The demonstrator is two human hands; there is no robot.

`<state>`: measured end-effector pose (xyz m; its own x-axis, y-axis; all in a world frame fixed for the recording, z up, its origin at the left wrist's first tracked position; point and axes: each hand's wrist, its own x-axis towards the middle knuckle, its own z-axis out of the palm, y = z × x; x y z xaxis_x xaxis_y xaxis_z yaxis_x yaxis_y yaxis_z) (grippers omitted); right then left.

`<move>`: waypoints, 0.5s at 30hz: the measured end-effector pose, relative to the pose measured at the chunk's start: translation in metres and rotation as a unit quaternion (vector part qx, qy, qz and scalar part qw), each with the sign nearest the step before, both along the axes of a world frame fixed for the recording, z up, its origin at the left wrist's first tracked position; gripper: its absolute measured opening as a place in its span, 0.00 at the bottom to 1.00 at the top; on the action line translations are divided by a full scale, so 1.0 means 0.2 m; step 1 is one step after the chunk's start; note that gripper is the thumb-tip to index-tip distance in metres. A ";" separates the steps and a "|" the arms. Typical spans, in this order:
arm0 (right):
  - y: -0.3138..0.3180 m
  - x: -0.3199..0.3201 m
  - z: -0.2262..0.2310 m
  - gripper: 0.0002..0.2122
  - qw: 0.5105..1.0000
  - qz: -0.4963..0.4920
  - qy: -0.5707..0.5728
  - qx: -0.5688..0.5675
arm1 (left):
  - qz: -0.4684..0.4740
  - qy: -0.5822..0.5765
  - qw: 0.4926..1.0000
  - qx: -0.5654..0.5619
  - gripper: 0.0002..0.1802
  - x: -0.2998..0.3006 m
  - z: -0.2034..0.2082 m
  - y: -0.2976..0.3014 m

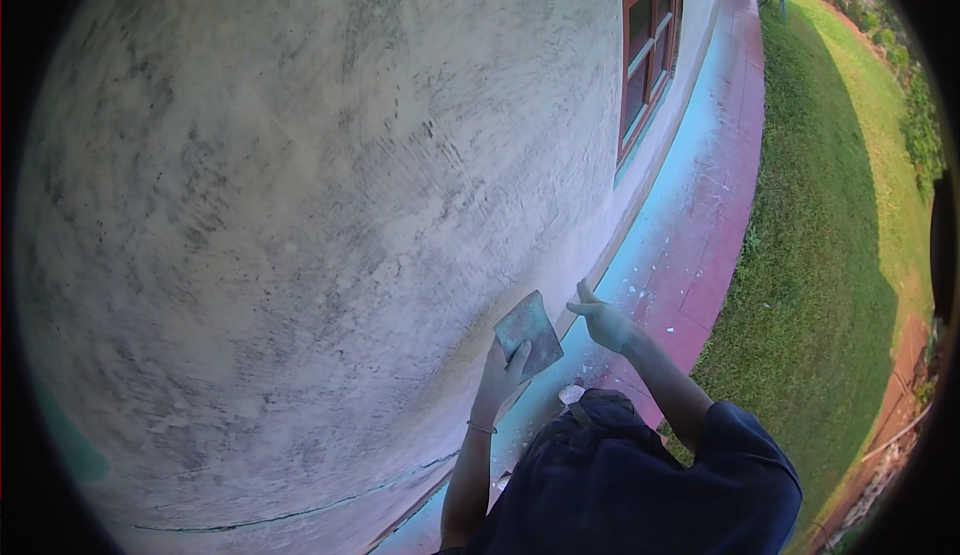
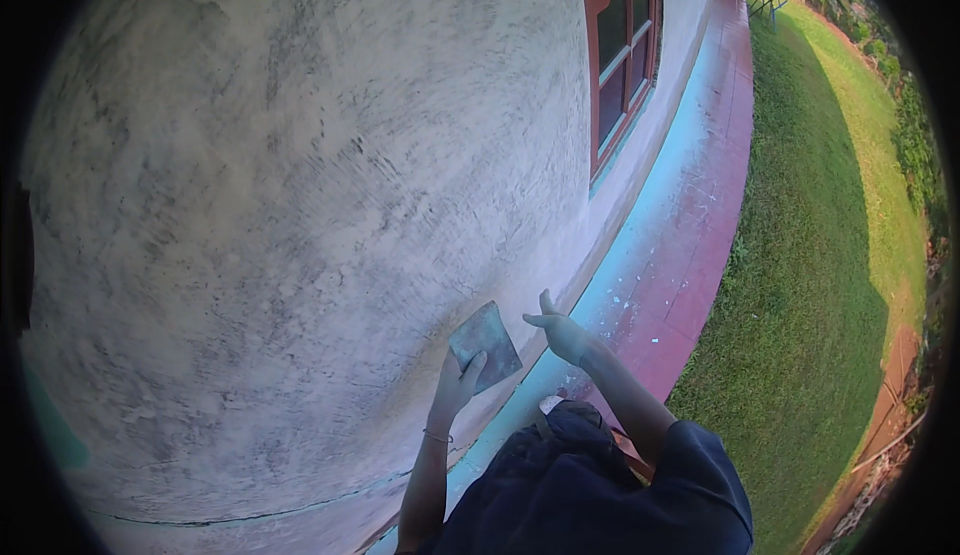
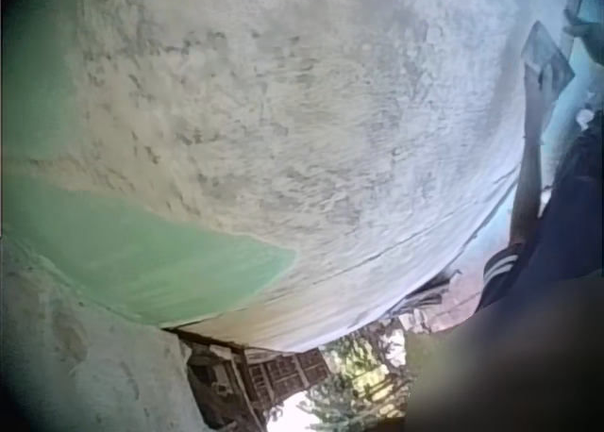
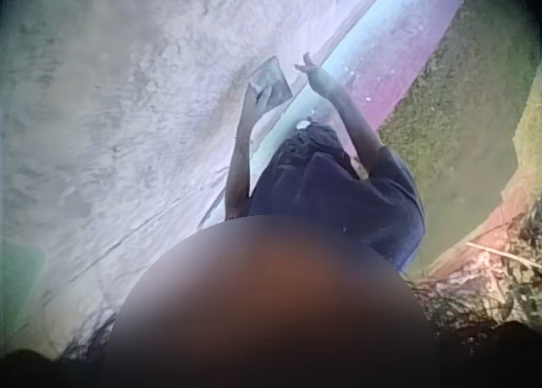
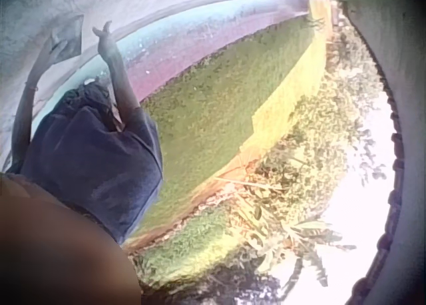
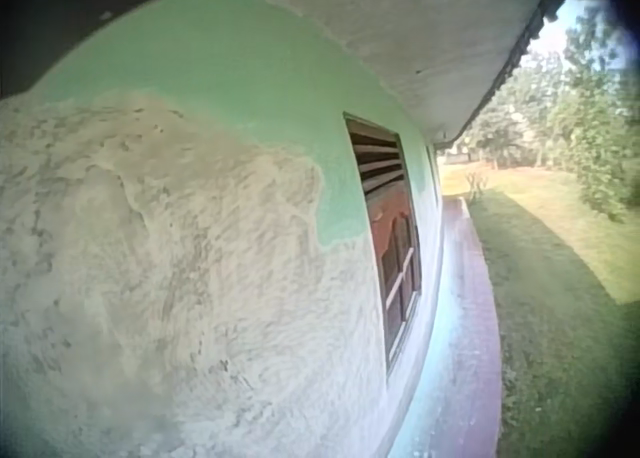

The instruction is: The person scrapes old loose paint or plaster from an outdoor exterior wall of a house using a scraper tool.

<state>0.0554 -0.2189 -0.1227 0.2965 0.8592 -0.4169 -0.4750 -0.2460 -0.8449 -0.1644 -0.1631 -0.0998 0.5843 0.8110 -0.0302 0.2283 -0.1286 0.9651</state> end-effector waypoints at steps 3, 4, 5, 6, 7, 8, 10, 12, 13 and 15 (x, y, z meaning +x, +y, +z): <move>-0.01 0.07 -0.05 0.39 0.999 -0.005 0.010 -0.037 | -0.001 0.018 1.000 0.017 0.25 0.01 -0.02 0.04; -0.02 0.08 -0.04 0.42 0.999 0.039 0.002 -0.022 | -0.006 0.037 0.999 0.027 0.26 0.01 -0.03 0.05; -0.05 0.09 -0.04 0.42 0.999 0.036 0.002 -0.023 | -0.009 0.037 0.999 0.026 0.26 0.01 -0.04 0.06; -0.08 0.10 -0.04 0.42 0.996 0.083 -0.018 0.010 | -0.015 0.031 0.999 0.019 0.26 0.02 -0.05 0.06; -0.10 0.09 -0.05 0.42 0.990 0.131 -0.038 0.043 | -0.020 0.026 0.999 0.012 0.26 0.02 -0.06 0.07; -0.11 0.08 -0.05 0.42 0.990 0.126 -0.038 0.043 | -0.025 0.026 0.999 0.012 0.26 0.04 -0.05 0.07; -0.13 0.02 -0.06 0.37 0.992 0.081 0.017 0.090 | -0.046 0.050 0.998 0.015 0.27 0.07 -0.04 0.07; -0.10 0.01 -0.15 0.37 0.997 -0.003 0.052 0.059 | -0.065 0.029 0.997 0.023 0.27 0.10 -0.05 0.07; -0.09 0.02 -0.20 0.36 0.992 -0.080 0.089 0.029 | -0.077 0.007 0.997 0.030 0.28 0.12 -0.06 0.07; -0.08 0.02 -0.09 0.38 0.999 -0.044 0.008 0.020 | -0.072 0.022 0.996 0.041 0.28 0.11 -0.06 0.08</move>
